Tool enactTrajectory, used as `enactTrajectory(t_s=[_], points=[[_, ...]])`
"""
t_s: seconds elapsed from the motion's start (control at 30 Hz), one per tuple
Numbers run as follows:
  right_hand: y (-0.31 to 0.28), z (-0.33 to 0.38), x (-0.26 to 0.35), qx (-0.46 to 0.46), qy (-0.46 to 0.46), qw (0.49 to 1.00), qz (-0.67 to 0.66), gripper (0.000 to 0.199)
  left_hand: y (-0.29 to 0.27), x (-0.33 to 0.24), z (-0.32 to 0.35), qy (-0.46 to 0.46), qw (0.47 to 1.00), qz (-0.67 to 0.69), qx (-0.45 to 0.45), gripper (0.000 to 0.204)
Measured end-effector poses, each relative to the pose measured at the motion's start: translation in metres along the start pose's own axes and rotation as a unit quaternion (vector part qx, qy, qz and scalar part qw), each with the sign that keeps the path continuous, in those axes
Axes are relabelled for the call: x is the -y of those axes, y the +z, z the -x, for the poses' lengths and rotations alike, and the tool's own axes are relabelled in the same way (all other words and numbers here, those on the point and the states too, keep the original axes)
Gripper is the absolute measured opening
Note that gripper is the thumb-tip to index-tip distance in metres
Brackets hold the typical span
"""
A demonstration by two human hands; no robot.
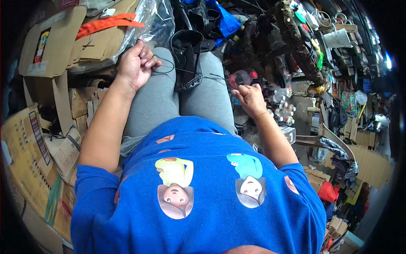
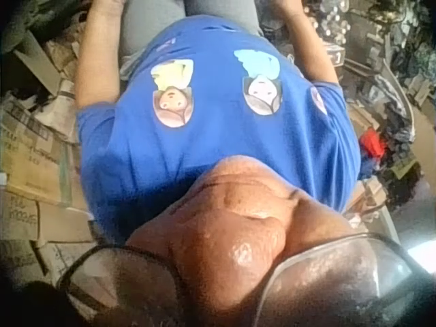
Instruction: Stitching the edge of a black shoe upper by hand with a needle and thread.
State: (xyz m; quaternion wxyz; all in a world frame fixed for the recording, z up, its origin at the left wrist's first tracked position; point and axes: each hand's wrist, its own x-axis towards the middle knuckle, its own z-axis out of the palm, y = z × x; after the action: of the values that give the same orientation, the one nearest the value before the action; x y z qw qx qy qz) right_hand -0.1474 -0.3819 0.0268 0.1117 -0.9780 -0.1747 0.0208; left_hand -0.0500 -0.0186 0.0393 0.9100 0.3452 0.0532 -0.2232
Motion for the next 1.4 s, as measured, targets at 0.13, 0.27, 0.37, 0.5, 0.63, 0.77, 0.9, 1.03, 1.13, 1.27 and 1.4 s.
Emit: enactTrajectory(t_s=[0.13,0.27,0.37,0.5,0.63,0.77,0.9,1.03,1.13,1.27,1.4], points=[[0.009,0.017,-0.023,0.038,0.244,0.773,-0.585,0.037,-0.002,-0.031,0.021,0.024,0.934,-0.349,-0.078,0.031],[-0.022,0.000,-0.027,-0.102,0.347,0.764,-0.534,0.057,-0.034,-0.074,0.075,0.083,0.784,-0.610,-0.079,0.029],[-0.046,-0.045,-0.006,-0.066,0.162,0.860,-0.479,0.058,-0.020,-0.057,0.077,0.250,0.690,-0.660,-0.160,0.031],[-0.056,-0.118,0.062,0.083,0.000,0.968,-0.238,0.056,0.060,0.013,0.063,0.173,0.662,-0.726,0.068,0.042],[-0.045,-0.146,0.073,0.112,-0.026,0.993,-0.017,0.056,0.068,0.049,0.052,0.134,0.572,-0.804,0.091,0.030],[-0.051,-0.127,0.085,0.244,0.085,0.938,-0.230,0.046,0.055,0.050,0.056,0.164,0.603,-0.775,0.094,0.021],[-0.049,-0.100,0.094,0.124,0.030,0.989,-0.077,0.034,0.053,0.051,0.060,0.175,0.563,-0.797,0.128,0.019],[-0.034,-0.085,0.100,0.014,0.037,0.998,-0.045,0.028,0.063,0.043,0.053,0.104,0.576,-0.797,0.145,0.026],[-0.039,-0.080,0.101,-0.166,-0.031,0.985,-0.028,0.030,0.072,0.028,0.039,0.132,0.729,-0.660,0.126,0.033],[-0.050,-0.073,0.088,0.051,0.018,0.983,-0.174,0.031,0.065,0.035,-0.006,0.241,0.666,-0.689,0.156,0.026],[-0.041,-0.072,0.076,0.121,-0.065,0.966,-0.219,0.026,0.065,0.058,-0.021,0.166,0.672,-0.702,0.166,0.029]])
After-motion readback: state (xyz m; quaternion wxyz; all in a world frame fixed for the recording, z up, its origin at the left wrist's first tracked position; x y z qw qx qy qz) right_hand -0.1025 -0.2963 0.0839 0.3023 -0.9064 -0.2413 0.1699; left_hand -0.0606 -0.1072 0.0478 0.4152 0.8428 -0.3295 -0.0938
